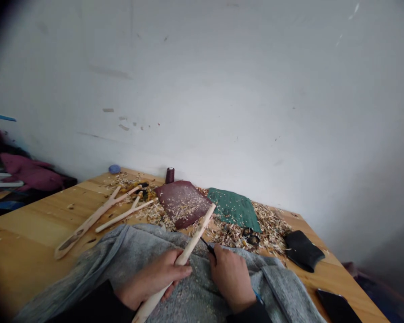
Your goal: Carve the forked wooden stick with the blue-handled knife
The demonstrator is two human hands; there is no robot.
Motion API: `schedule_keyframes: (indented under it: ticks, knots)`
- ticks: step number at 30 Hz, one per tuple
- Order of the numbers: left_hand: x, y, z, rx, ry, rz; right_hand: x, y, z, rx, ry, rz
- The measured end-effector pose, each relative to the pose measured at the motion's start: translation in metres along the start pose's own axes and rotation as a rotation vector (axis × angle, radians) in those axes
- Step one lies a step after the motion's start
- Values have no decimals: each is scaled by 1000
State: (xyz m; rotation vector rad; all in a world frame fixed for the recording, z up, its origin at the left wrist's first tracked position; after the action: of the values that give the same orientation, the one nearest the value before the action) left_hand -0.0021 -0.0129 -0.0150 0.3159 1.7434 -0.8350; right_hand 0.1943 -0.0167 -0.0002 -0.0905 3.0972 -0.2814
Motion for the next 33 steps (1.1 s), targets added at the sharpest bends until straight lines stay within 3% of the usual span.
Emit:
schedule_keyframes:
  ticks: [5,17,25,33]
  knots:
    - [3,2,-1,-27,26,-3,5,-1,5,44,8,-67]
    - [-3,-2,0,14,43,-4,2,1,4,24,31,-6]
    - [-1,-1,0,7,18,-32,9,-4,4,58,24,-104]
    - [-4,-2,-1,25,46,26,-7,3,2,12,0,76]
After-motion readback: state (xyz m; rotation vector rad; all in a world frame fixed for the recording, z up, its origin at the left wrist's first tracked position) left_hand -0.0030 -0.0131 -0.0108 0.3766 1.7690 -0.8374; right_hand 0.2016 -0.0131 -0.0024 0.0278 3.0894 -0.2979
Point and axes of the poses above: each hand's wrist, its own y-axis towards the middle knuckle, its own z-axis out of the palm, x = y × z, the point moved 1 cm from there along y, towards the middle knuckle, and after that the axes turned 13 degrees about x, right-handed, at the moved point
